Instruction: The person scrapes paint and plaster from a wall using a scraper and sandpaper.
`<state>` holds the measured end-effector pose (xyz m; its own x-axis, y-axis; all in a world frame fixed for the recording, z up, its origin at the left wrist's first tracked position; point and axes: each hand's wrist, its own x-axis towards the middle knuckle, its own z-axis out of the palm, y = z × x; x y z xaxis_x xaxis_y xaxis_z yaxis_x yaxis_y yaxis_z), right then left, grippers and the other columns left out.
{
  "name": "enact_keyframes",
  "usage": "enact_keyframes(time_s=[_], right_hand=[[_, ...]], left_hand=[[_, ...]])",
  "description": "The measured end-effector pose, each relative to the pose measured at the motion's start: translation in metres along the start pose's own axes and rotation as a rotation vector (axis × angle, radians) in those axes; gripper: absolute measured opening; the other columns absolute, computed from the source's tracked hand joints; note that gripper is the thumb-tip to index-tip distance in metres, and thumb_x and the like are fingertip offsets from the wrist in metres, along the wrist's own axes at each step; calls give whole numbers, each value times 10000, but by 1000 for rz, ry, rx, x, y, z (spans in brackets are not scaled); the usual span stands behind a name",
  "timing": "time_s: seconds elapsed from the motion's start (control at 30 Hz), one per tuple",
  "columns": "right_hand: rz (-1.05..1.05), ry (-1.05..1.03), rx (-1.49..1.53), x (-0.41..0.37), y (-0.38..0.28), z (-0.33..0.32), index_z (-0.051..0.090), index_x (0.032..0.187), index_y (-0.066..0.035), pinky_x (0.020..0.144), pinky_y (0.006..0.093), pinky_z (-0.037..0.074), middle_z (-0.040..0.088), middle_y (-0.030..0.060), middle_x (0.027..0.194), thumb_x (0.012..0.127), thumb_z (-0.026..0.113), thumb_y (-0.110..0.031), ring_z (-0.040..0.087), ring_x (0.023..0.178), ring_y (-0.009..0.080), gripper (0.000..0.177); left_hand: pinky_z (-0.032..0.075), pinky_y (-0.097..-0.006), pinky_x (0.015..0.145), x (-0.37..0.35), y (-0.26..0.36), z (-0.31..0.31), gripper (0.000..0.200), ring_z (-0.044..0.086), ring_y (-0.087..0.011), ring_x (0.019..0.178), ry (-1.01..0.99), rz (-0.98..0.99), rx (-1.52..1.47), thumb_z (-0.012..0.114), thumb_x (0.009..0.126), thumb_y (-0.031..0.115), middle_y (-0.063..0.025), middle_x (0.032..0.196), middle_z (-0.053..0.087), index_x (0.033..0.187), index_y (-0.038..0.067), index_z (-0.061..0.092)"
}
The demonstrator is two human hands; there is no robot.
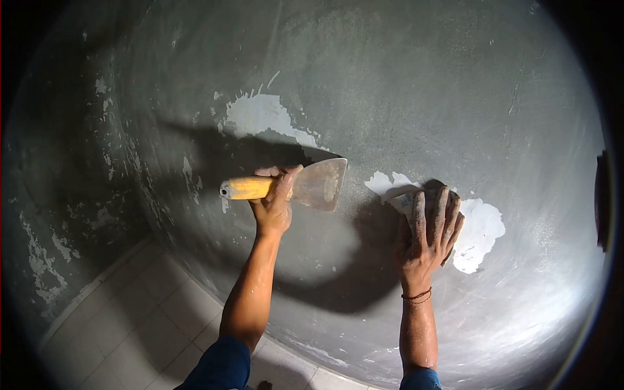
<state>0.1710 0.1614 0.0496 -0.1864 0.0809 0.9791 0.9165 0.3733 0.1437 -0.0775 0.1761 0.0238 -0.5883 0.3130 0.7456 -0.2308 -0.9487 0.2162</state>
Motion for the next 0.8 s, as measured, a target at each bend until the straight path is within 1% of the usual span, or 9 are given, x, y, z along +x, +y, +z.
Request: enact_keyframes(time_s=[0.23, 0.3, 0.37, 0.43, 0.53, 0.6, 0.63, 0.7, 0.8], right_hand=[[-11, -8, 15, -4, 3, -3, 513, 1299, -222, 1112, 492, 165, 382, 125, 1425, 867, 590, -273, 280, 1355, 336, 442], [-6, -9, -9, -4, 1, -4, 512, 1300, -223, 1112, 490, 168, 381, 124, 1426, 866, 591, -271, 280, 1355, 335, 443], [-15, -21, 19, -3, 4, -5, 510, 1301, -222, 1114, 488, 165, 376, 124, 1429, 865, 588, -268, 279, 1354, 341, 445], [-24, -6, 19, -1, 6, -3, 509, 1302, -222, 1115, 487, 161, 375, 125, 1430, 863, 587, -261, 278, 1354, 342, 448], [-11, -4, 31, -3, 0, -1, 508, 1304, -218, 1116, 486, 156, 377, 125, 1429, 859, 585, -249, 277, 1355, 342, 453], [4, -28, 41, -3, 3, -5, 515, 1299, -209, 1114, 483, 160, 395, 125, 1417, 850, 589, -236, 287, 1351, 340, 457], [-14, -12, 38, -4, 6, -6, 525, 1289, -202, 1109, 482, 177, 407, 124, 1408, 854, 595, -254, 300, 1344, 341, 443], [-34, -29, 39, -5, 9, -7, 528, 1283, -202, 1103, 481, 192, 406, 123, 1409, 856, 601, -271, 300, 1343, 340, 439], [-12, -4, 51, -5, 7, -4, 528, 1283, -220, 1097, 486, 201, 413, 120, 1405, 857, 603, -271, 325, 1327, 353, 435]], left_hand=[[430, -336, 960, -6, 0, 8, 188, 572, -151, 929, 54, -52, 79, 592, 845, 13, -50, 932, 573, 982, 54, 471], [434, -329, 945, -7, 3, 4, 173, 576, -151, 925, -73, 38, -33, 576, 851, 2, -49, 938, 572, 982, 54, 476], [436, -330, 942, -1, 14, 0, 168, 578, -158, 918, -68, -49, 203, 573, 849, 4, -55, 941, 584, 970, 66, 473], [443, -309, 903, 1, 12, 7, 175, 587, -163, 898, -33, -26, 131, 584, 840, 15, -75, 943, 604, 956, 78, 468], [461, -277, 805, -17, -3, 33, 186, 593, -146, 854, 100, -249, 168, 601, 826, 23, -86, 914, 618, 945, 74, 466], [470, -262, 679, -32, -9, 47, 210, 589, -123, 800, -255, 53, 248, 604, 807, 24, -57, 859, 613, 962, 65, 469], [476, -288, 723, -29, -8, 33, 228, 599, -143, 817, -199, 12, 455, 613, 806, 37, -57, 873, 611, 980, 73, 470], [485, -328, 790, -20, 8, 14, 240, 599, -150, 855, 28, -91, 195, 626, 816, 66, -55, 888, 604, 999, 80, 472], [468, -364, 877, -11, 9, -4, 249, 592, -157, 894, 13, 79, 71, 630, 819, 74, -53, 901, 599, 1005, 83, 465]])
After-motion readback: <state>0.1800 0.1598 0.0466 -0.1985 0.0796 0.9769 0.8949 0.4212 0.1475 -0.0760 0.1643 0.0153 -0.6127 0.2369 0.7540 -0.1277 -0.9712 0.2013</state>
